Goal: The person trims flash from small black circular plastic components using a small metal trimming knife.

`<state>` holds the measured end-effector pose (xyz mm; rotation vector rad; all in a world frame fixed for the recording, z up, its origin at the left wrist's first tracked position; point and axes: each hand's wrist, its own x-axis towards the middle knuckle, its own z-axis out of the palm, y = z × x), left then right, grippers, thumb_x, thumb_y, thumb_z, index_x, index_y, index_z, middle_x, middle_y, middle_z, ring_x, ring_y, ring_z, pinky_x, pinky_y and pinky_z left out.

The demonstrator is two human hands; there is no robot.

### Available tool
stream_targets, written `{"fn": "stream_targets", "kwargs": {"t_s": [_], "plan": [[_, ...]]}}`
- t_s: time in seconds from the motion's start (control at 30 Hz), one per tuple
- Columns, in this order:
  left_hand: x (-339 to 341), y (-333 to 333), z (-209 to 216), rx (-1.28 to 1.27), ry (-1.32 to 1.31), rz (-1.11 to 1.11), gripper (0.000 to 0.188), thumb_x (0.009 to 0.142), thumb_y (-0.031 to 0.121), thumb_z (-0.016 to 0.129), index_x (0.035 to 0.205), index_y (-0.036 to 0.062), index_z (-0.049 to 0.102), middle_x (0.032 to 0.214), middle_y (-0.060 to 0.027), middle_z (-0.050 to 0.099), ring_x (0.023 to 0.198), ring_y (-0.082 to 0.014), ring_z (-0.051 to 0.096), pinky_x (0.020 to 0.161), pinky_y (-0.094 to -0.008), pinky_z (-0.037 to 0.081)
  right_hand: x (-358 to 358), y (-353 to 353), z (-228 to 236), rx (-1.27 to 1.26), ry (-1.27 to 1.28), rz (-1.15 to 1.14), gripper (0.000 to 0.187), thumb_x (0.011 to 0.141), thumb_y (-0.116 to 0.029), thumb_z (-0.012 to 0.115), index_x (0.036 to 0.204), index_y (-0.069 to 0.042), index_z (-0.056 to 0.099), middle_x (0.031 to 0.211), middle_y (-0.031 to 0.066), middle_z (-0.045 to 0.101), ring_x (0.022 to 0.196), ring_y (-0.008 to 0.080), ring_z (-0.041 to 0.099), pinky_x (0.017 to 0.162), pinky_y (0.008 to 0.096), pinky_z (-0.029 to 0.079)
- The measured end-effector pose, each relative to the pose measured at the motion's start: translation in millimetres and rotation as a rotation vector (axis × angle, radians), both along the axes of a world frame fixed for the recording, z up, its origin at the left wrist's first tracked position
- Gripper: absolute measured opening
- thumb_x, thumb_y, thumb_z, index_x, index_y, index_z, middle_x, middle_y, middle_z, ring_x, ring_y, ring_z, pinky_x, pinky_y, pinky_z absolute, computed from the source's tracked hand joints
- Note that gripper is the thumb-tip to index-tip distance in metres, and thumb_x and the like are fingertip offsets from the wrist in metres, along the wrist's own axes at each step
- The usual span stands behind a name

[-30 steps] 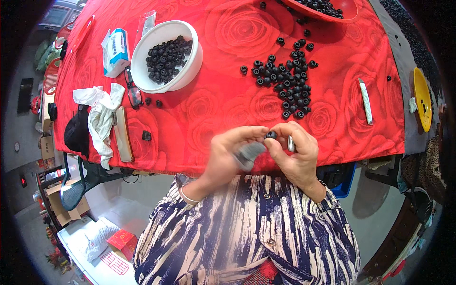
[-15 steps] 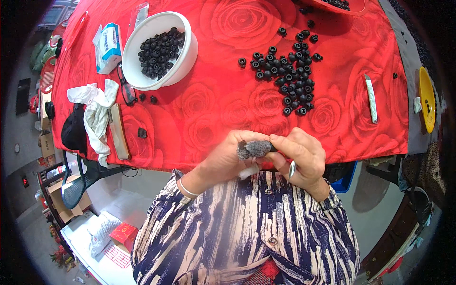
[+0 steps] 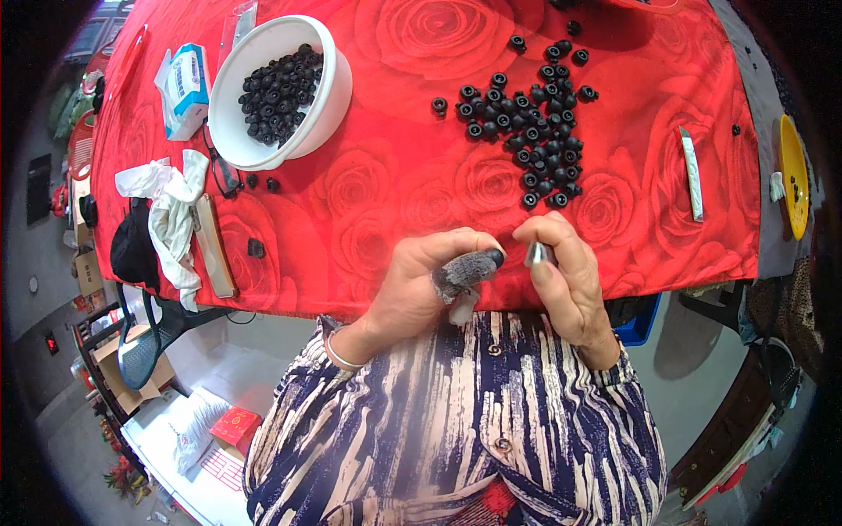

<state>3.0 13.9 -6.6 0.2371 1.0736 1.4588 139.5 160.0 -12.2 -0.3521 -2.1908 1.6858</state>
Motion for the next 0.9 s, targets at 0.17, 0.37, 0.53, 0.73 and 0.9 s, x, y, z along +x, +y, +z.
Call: {"fn": "stream_targets", "kwargs": {"t_s": [0.17,0.37,0.53,0.73,0.9], "plan": [[0,0,2,-0.012,0.021,-0.029,0.019,0.092,0.009,0.054,0.106,-0.0002,0.060,0.072,-0.0024,0.057,0.049,-0.0054,0.051,0.043,-0.0182,0.038,-6,-1,-6,0.141,-0.028,-0.044,0.018,0.081,-0.006,0.059,0.098,0.000,0.057,0.079,0.0134,0.052,0.070,0.0299,0.054,0.061,0.0371,0.044],[2,2,3,-0.057,-0.033,0.002,0.021,0.091,0.009,0.055,0.108,-0.0001,0.060,0.072,-0.0016,0.057,0.049,-0.0054,0.050,0.043,-0.0185,0.037,-7,1,-9,0.143,-0.015,-0.025,0.018,0.080,-0.007,0.062,0.096,-0.001,0.059,0.078,0.0127,0.051,0.068,0.0288,0.054,0.058,0.0363,0.043],[-2,0,1,-0.099,-0.058,-0.036,0.022,0.091,0.011,0.056,0.109,-0.0003,0.060,0.070,-0.0009,0.057,0.048,-0.0058,0.050,0.042,-0.0186,0.037,-10,3,-6,0.123,-0.029,-0.008,0.017,0.079,-0.006,0.062,0.095,-0.002,0.060,0.077,0.0124,0.051,0.067,0.0280,0.054,0.057,0.0358,0.043],[-1,1,0,-0.093,-0.063,-0.040,0.023,0.091,0.015,0.056,0.108,-0.0002,0.060,0.070,-0.0013,0.057,0.047,-0.0065,0.050,0.042,-0.0194,0.037,-9,7,-7,0.109,-0.039,0.026,0.017,0.078,-0.006,0.063,0.094,-0.001,0.060,0.076,0.0122,0.050,0.066,0.0275,0.054,0.056,0.0351,0.043],[-1,0,-2,-0.124,-0.094,-0.026,0.023,0.092,0.016,0.056,0.107,-0.0001,0.061,0.070,-0.0013,0.057,0.047,-0.0065,0.050,0.042,-0.0198,0.037,-9,6,-9,0.104,-0.023,0.019,0.018,0.078,-0.006,0.064,0.094,-0.001,0.060,0.075,0.0117,0.050,0.065,0.0273,0.054,0.056,0.0347,0.043]]}}
